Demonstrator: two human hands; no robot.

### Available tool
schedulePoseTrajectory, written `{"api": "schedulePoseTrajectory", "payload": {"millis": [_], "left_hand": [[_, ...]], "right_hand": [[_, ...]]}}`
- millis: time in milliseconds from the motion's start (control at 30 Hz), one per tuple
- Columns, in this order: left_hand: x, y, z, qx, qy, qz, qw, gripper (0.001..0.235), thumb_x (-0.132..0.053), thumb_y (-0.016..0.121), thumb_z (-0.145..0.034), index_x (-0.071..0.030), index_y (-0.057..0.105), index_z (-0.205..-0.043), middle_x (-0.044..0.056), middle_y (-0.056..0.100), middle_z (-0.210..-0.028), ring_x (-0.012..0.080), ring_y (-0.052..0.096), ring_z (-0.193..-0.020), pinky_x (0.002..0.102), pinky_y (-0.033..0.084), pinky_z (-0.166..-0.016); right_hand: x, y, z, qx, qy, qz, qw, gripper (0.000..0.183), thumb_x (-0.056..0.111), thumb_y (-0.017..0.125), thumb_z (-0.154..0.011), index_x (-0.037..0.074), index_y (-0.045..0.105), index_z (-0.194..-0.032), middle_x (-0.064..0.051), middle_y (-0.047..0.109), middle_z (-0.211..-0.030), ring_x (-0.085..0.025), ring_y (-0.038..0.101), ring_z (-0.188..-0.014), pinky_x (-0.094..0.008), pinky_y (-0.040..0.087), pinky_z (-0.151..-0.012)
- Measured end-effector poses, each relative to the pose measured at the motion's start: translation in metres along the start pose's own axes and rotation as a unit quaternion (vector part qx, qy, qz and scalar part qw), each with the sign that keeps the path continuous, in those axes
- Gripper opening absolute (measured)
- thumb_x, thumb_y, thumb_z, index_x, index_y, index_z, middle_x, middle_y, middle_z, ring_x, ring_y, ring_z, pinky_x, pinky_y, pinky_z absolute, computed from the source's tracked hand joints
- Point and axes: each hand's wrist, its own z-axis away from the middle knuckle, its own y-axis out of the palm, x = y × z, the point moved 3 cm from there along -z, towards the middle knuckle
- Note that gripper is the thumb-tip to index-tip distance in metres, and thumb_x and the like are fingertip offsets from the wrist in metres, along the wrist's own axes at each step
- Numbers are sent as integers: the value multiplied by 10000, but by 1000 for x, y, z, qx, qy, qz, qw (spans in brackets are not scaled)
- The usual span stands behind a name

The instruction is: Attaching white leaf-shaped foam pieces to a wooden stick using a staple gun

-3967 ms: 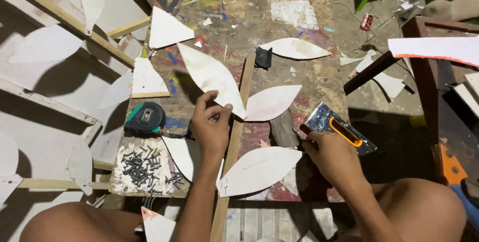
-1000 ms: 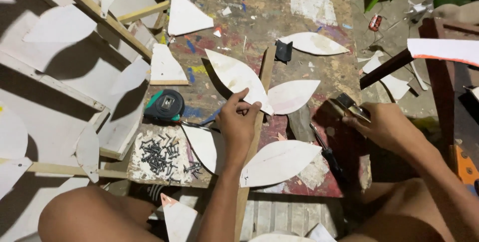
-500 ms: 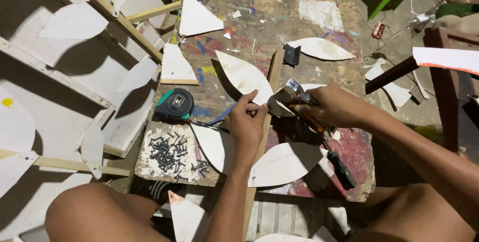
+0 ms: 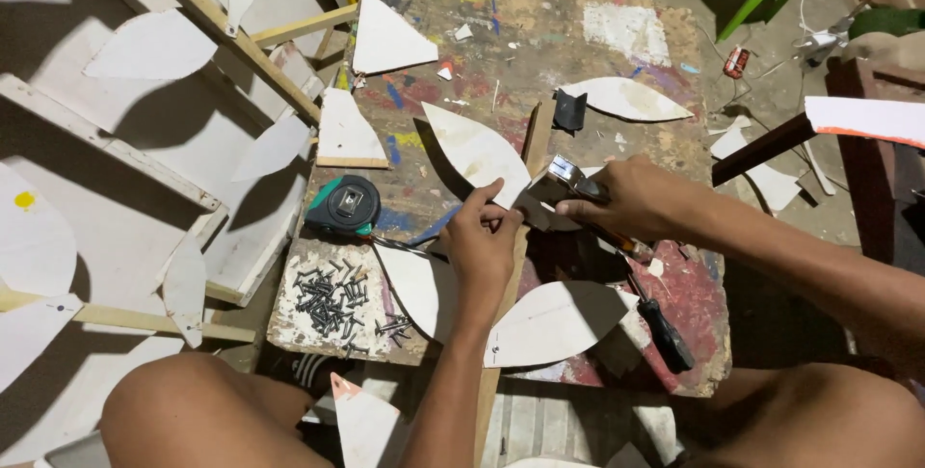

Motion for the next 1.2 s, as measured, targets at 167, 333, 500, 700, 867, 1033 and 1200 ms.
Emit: {"api": "schedulePoseTrajectory", "payload": {"millis": [167, 333, 500, 700, 867, 1033, 1200], "left_hand": [[4, 1, -1, 1, -8, 0, 1000, 385, -138, 804, -785, -175, 761, -1166, -11, 776, -747, 187, 715, -741, 341, 553, -794], [-11, -8, -1, 2, 4, 8, 1000, 380, -151, 814, -794, -155, 755, -1170, 3, 779, -749, 202, 710, -729, 354, 550, -792], [16, 4, -3, 10, 18, -13, 1000, 387, -227, 821, -805, -213, 749, -1184, -23, 785, -772, 207, 734, -762, 355, 559, -820], [13, 1, -5, 35, -9, 33, 999, 388, -172, 808, -826, -161, 741, -1208, 46, 793, -810, 215, 753, -774, 340, 595, -793], [13, 3, -5, 32, -7, 19, 999, 389, -175, 808, -819, -165, 745, -1202, 41, 790, -813, 203, 743, -748, 342, 598, -781], [13, 4, -3, 29, -14, -2, 999, 378, -193, 805, -821, -193, 751, -1194, 14, 790, -816, 185, 729, -727, 345, 590, -776], [12, 3, -3, 32, -14, 4, 999, 371, -179, 795, -836, -180, 750, -1204, 24, 788, -817, 174, 708, -726, 321, 577, -782]], "right_hand": [[-2, 26, -10, -39, 36, 1, 999, 622, 643, 746, -771, 44, 682, -612, -182, 627, -550, -370, 704, -618, -430, 530, -579], [8, -17, 7, -56, -23, 10, 998, 610, 639, 699, -806, 42, 732, -687, -247, 653, -623, -424, 714, -687, -471, 533, -625], [2, -50, 26, -77, -69, -2, 995, 572, 477, 634, -937, -62, 650, -745, -283, 607, -615, -462, 666, -649, -511, 484, -631], [-5, -25, 35, 10, -21, -44, 999, 546, 482, 602, -1021, -1, 644, -768, -111, 561, -617, -265, 592, -566, -339, 490, -610], [-3, -14, 39, 12, -23, 2, 1000, 499, 480, 652, -942, 3, 666, -794, -212, 686, -710, -429, 727, -808, -469, 529, -718], [1, -14, 37, 14, -38, -15, 999, 406, 400, 670, -929, 0, 683, -859, -235, 707, -759, -416, 735, -841, -464, 538, -750], [-2, -5, 21, 28, -70, -18, 997, 406, 461, 651, -930, 62, 723, -933, -180, 723, -763, -388, 744, -855, -450, 559, -761]]}}
